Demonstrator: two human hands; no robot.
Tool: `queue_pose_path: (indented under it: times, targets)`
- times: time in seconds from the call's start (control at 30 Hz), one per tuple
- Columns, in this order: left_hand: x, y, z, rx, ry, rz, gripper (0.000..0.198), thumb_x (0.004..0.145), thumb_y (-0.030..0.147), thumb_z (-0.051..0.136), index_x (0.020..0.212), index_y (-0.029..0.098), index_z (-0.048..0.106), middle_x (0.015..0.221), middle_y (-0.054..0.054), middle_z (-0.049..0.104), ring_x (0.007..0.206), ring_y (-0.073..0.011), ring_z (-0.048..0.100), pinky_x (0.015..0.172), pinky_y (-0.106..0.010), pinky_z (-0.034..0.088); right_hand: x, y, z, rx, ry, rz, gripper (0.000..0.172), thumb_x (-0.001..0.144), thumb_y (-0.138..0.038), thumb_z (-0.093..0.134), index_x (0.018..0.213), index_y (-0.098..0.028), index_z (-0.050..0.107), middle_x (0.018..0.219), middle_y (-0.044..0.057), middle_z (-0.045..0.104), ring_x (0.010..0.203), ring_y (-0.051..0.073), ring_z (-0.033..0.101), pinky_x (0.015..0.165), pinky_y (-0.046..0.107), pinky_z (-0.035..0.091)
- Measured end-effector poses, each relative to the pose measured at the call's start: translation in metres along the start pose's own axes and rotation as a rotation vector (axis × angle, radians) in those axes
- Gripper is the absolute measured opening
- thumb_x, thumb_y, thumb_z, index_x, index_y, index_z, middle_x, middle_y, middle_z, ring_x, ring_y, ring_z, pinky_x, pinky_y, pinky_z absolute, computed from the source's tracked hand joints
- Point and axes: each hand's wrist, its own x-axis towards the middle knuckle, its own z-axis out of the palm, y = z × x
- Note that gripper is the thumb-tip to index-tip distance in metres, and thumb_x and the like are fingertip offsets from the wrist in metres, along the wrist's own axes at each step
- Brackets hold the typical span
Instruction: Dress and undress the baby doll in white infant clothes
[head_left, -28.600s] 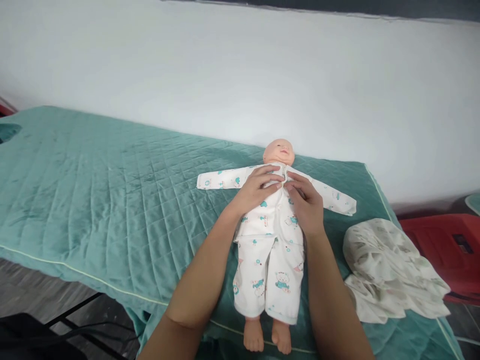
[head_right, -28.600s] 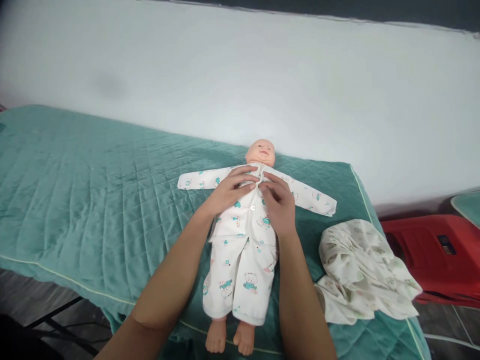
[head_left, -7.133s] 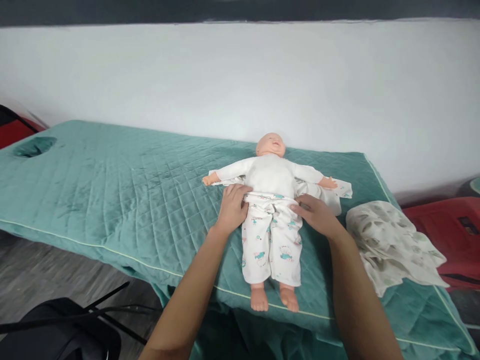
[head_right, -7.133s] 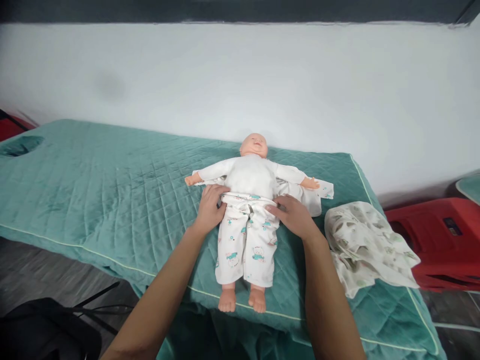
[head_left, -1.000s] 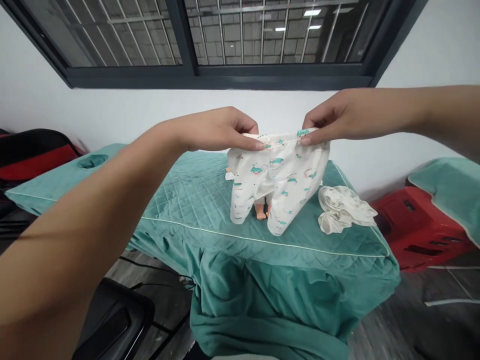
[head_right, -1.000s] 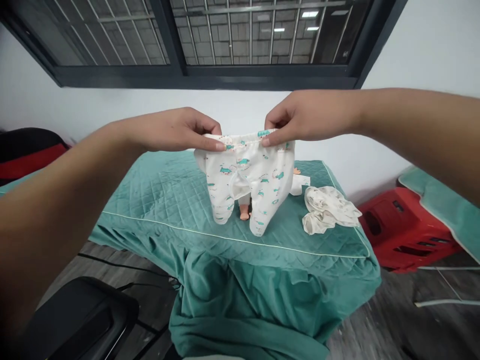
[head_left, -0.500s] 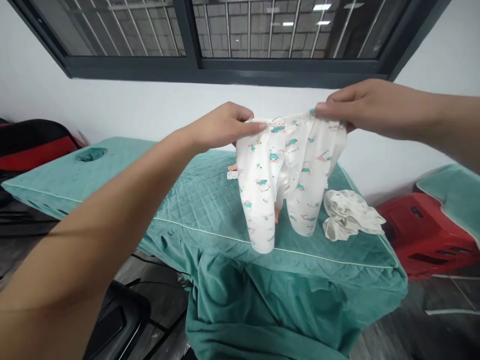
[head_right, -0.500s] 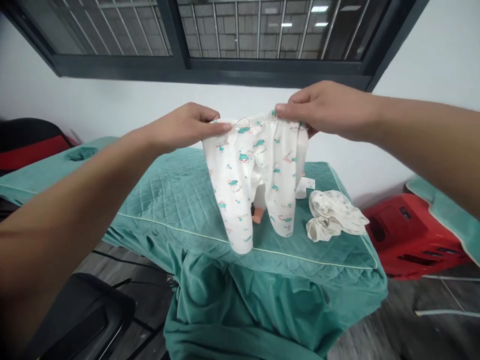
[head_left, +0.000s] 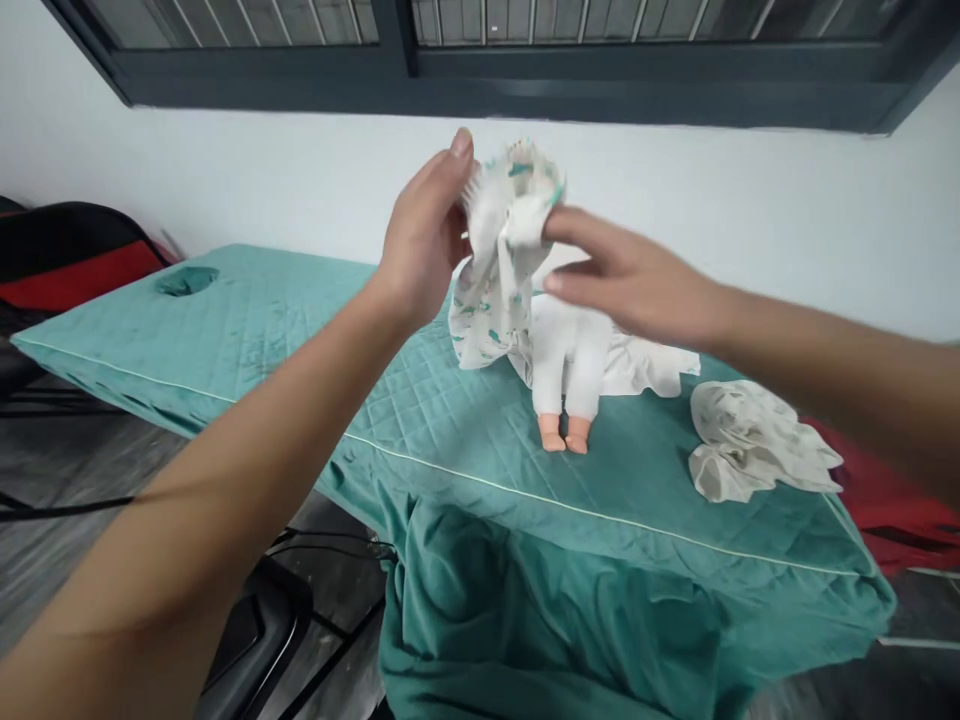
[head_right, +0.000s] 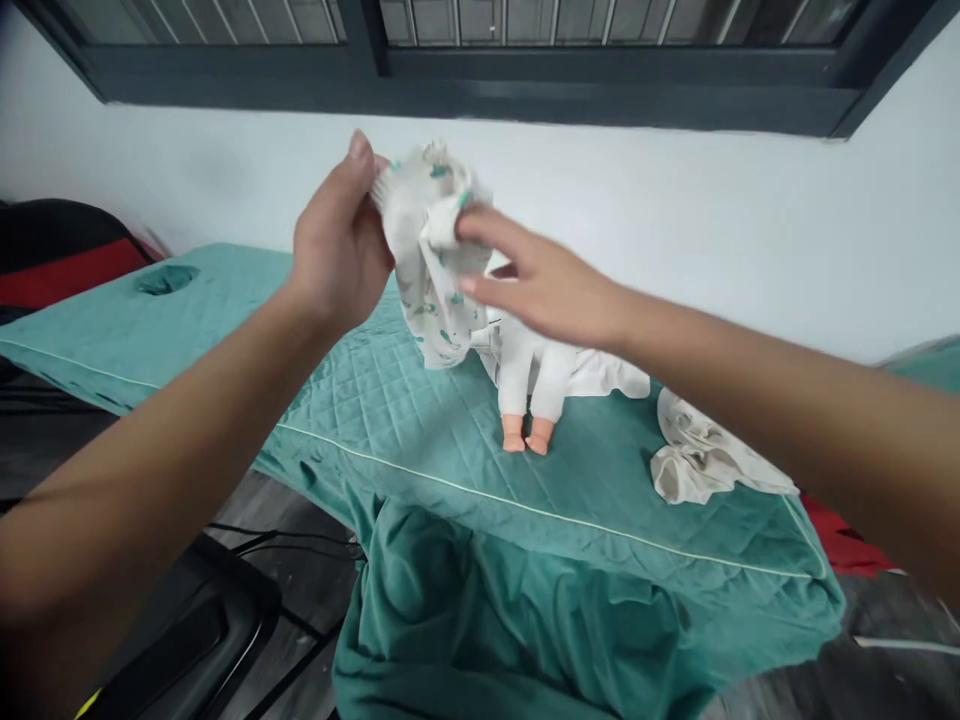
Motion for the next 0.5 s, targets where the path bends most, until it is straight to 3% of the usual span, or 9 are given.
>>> queue_pose_path:
  times: [0.1,0.2,0.27,0.37,0.43,0.5]
  targets:
    - [-0.018,-0.040,-0.009,-0.070,-0.179,-0.082,0.047,0.093,0.065,0.047,0.087,0.020,0.061,0.072,-0.003,0.060,0.073,-0.0169,0.065,0.064,-0.029,0.052,-0.029,0.025,0.022,-0.245,-0.255,0.112,0.021,0.095,-0.041,0.055,0.107,-0.026,0.063,0.114,0.005,0.069,0.106,0.025,0.064,0.089,0.040,0.051]
    - [-0.041,-0.097,-0.008,-0.043,-0.459,-0.299,0.044,0.089,0.061,0.057,0.082,0.018,0.062,0.074,-0.003,0.064,0.069,-0.0147,0.062,0.069,-0.030,0.053,-0.057,0.059,0.039,-0.435,-0.602,0.193,0.026,0.099,-0.042,0.045,0.101,-0.025,0.064,0.086,0.003,0.071,0.072,0.022,0.064,0.065,0.034,0.044]
    - [-0.052,-0.133,0.001,-0.050,-0.470,-0.428,0.042,0.087,0.059,0.060,0.079,0.017,0.060,0.077,-0.003,0.064,0.072,-0.0144,0.062,0.072,-0.030,0.053,-0.062,0.085,0.041,-0.584,-0.684,0.139,0.030,0.100,-0.038,0.040,0.099,-0.024,0.066,0.084,0.006,0.070,0.070,0.023,0.064,0.063,0.034,0.042]
    - [-0.057,-0.173,0.026,-0.114,-0.372,-0.538,0.033,0.087,0.050,0.061,0.084,0.017,0.059,0.088,-0.005,0.066,0.082,-0.0159,0.063,0.077,-0.032,0.054,-0.049,0.131,0.026,-0.731,-0.503,0.155,0.036,0.099,-0.039,0.035,0.107,-0.022,0.066,0.100,0.012,0.069,0.091,0.029,0.066,0.073,0.038,0.046]
    - [-0.052,-0.186,0.046,-0.138,-0.261,-0.631,0.025,0.085,0.041,0.066,0.090,0.017,0.058,0.098,-0.008,0.067,0.089,-0.0175,0.065,0.081,-0.032,0.054,-0.035,0.170,0.009,-0.792,-0.254,0.289,0.041,0.097,-0.045,0.038,0.119,-0.020,0.061,0.115,0.015,0.067,0.105,0.033,0.064,0.084,0.044,0.049]
    - [-0.045,-0.192,0.063,-0.186,-0.175,-0.738,0.030,0.084,0.038,0.068,0.103,0.017,0.058,0.107,-0.011,0.067,0.094,-0.0193,0.066,0.084,-0.033,0.054,-0.024,0.214,-0.010,-0.810,-0.036,0.452,0.059,0.092,-0.056,0.047,0.136,-0.017,0.051,0.130,0.019,0.061,0.116,0.037,0.060,0.093,0.050,0.049]
